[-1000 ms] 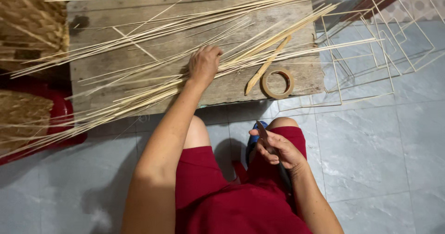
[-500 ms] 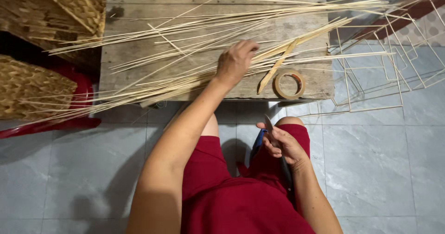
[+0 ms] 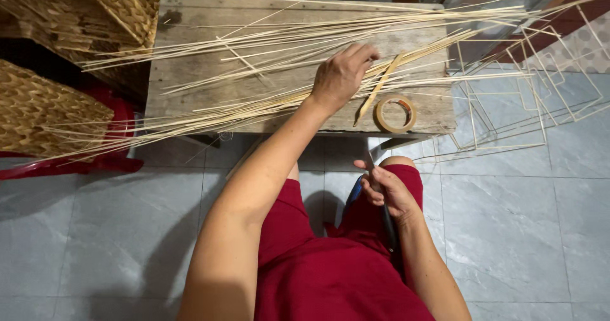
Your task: The person sits on a tiled floor and uses a knife to sharpen the ends of thin bamboo sticks. They repeatedly pick up sticks from a pile on a wooden table, hold them with one hand, and scrape the knife along the tip to create a point. The person works on multiple sticks sequentially, placing the sharpened ones back on the table.
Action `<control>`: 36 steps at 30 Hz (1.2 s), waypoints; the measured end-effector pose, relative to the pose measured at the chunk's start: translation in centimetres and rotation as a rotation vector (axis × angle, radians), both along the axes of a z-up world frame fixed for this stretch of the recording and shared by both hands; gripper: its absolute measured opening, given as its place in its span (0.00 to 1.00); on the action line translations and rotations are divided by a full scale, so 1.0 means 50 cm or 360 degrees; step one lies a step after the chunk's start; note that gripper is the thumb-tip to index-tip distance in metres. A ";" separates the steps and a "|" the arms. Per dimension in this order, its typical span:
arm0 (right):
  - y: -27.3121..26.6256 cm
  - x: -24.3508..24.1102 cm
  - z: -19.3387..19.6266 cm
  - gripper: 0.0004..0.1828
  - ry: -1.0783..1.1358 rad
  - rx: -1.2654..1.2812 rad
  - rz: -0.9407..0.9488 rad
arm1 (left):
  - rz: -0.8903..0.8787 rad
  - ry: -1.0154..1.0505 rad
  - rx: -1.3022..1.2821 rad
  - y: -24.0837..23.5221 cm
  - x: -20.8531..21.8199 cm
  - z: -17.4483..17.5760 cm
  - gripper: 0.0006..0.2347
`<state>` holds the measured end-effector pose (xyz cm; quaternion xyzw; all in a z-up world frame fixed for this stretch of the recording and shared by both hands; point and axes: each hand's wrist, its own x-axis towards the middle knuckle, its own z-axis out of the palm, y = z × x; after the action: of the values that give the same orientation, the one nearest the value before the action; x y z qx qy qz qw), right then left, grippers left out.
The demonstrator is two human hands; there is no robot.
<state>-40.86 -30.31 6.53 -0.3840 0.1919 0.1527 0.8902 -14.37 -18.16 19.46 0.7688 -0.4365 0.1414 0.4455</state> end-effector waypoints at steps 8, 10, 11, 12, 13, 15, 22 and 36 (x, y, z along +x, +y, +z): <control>-0.054 0.092 0.055 0.28 -0.0303 -0.0422 -0.0814 | -0.0099 -0.0016 0.0087 -0.005 -0.054 -0.065 0.06; -0.079 0.129 0.091 0.28 -0.0391 -0.0377 -0.0868 | -0.0121 -0.0042 0.0145 -0.004 -0.066 -0.083 0.08; -0.089 0.147 0.106 0.28 -0.0431 -0.0357 -0.0893 | -0.0132 -0.0051 0.0174 -0.003 -0.070 -0.093 0.08; -0.097 0.166 0.116 0.26 -0.0392 -0.0360 -0.0904 | -0.0153 -0.0025 0.0187 -0.005 -0.070 -0.101 0.09; -0.105 0.184 0.123 0.24 -0.0352 -0.0362 -0.0913 | -0.0172 0.0002 0.0203 -0.007 -0.071 -0.108 0.09; -0.119 0.214 0.128 0.20 -0.0317 -0.0384 -0.0921 | -0.0159 -0.0006 0.0178 -0.004 -0.071 -0.118 0.10; -0.178 0.266 0.096 0.12 -0.0283 -0.0381 -0.0955 | -0.0028 -0.0179 0.0182 0.092 -0.084 -0.165 0.32; -0.575 0.111 0.154 0.12 -0.0487 -0.0685 -0.1570 | 0.0238 0.0155 0.0543 0.185 -0.002 -0.354 0.12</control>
<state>-35.29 -59.07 14.21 -0.4395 0.2442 -0.3820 0.7754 -14.47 -8.89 1.76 0.8694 -0.3738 0.0605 0.3176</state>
